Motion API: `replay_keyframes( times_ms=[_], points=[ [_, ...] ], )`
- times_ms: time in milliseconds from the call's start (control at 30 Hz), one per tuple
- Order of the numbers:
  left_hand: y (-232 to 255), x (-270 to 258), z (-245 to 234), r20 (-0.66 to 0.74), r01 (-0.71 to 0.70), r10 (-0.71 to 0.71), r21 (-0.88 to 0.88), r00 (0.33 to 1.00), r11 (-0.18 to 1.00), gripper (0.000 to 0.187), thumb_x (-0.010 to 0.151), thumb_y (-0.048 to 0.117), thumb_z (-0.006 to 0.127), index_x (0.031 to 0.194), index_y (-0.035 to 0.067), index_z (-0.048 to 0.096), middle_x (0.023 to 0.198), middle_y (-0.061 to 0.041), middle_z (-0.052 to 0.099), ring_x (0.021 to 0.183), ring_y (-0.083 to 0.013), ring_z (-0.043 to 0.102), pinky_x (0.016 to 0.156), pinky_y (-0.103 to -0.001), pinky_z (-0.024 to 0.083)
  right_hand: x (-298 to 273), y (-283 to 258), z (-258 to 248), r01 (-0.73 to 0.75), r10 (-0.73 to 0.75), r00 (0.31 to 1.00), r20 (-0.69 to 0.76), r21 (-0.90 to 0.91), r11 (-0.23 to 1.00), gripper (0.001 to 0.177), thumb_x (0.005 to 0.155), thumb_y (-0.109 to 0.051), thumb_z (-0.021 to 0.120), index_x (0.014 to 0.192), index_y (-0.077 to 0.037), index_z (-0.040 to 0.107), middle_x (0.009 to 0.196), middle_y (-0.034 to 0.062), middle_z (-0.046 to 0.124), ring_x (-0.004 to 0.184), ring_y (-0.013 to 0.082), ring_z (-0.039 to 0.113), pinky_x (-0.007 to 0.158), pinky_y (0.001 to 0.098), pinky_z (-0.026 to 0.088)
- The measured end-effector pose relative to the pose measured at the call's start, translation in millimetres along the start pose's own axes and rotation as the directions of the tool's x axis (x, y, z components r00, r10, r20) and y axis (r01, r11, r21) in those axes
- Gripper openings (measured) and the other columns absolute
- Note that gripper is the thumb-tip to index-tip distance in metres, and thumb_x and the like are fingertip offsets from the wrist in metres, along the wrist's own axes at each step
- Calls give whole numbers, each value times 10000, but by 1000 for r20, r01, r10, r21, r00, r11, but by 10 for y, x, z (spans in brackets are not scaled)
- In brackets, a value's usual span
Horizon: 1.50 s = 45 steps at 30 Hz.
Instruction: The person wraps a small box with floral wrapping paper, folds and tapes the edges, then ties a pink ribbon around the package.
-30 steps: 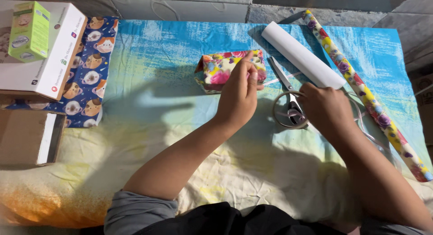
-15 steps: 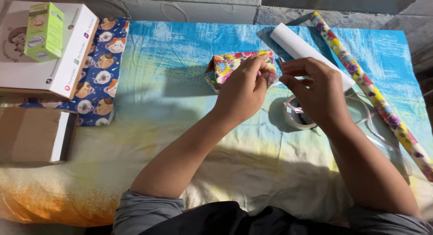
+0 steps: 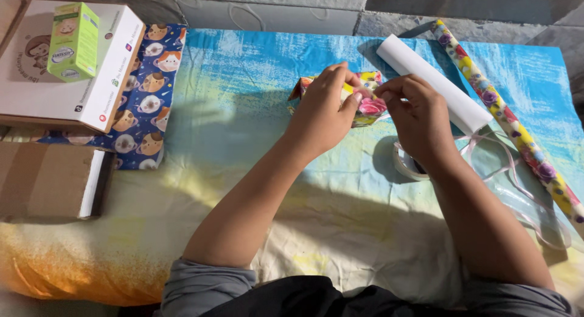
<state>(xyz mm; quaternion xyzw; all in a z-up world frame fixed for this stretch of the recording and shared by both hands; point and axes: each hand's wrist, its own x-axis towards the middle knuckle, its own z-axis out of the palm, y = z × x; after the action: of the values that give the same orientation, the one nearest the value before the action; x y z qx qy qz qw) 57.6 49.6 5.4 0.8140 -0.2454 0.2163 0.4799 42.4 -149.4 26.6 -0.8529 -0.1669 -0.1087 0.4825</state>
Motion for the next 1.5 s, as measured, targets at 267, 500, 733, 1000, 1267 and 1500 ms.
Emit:
replay_keyframes(
  times_ms=[267,500,733,1000,1267,1500],
  points=[
    [-263,53,-363,-10,111,-127,557,992,823,768,771,262,859,1342,-8,424,1440,-364,453,1299,-496,492,1058,-508,414,105,511,43,-141,138,990,28,135,981,190,1078,-31,587,1263,8,607,1260,134,654,1186,181,623,990,314,526],
    [-572,140,-521,452,322,-618,573,643,753,1152,703,243,937,1510,-2,153,1422,-248,500,1286,-404,535,1055,-458,452,154,413,-41,91,-70,938,341,-45,995,811,793,-56,820,1431,-9,322,1671,237,233,1537,342,293,1116,424,390],
    [-658,123,-488,395,289,-394,299,830,910,818,719,220,924,1308,63,379,1363,-199,602,1280,-369,576,1016,-439,489,110,414,-77,257,-161,951,265,-379,889,872,714,-103,909,1381,-25,352,1404,250,466,1256,374,528,976,441,530],
    [-253,175,-525,284,23,23,-158,959,987,789,759,185,960,1358,94,455,1367,-116,515,1311,-300,550,1126,-407,466,89,510,-172,44,16,942,334,-172,984,893,766,-202,867,1307,40,199,1376,275,460,1184,333,663,860,383,620],
    [142,159,-553,429,-41,73,-84,900,996,758,682,194,966,1274,90,505,1322,-96,513,1290,-297,564,1100,-393,490,36,149,-550,131,-101,913,394,-51,990,768,769,-58,814,1242,-24,210,1453,287,506,1424,370,489,1084,503,462],
    [237,137,-382,435,-89,167,-195,885,977,553,718,104,880,1187,38,594,1367,-89,512,1258,-264,606,1061,-334,561,-14,111,-455,135,-190,962,194,268,954,441,1023,133,614,1209,-83,279,1273,203,604,1360,303,652,1186,464,491]
  ],
)
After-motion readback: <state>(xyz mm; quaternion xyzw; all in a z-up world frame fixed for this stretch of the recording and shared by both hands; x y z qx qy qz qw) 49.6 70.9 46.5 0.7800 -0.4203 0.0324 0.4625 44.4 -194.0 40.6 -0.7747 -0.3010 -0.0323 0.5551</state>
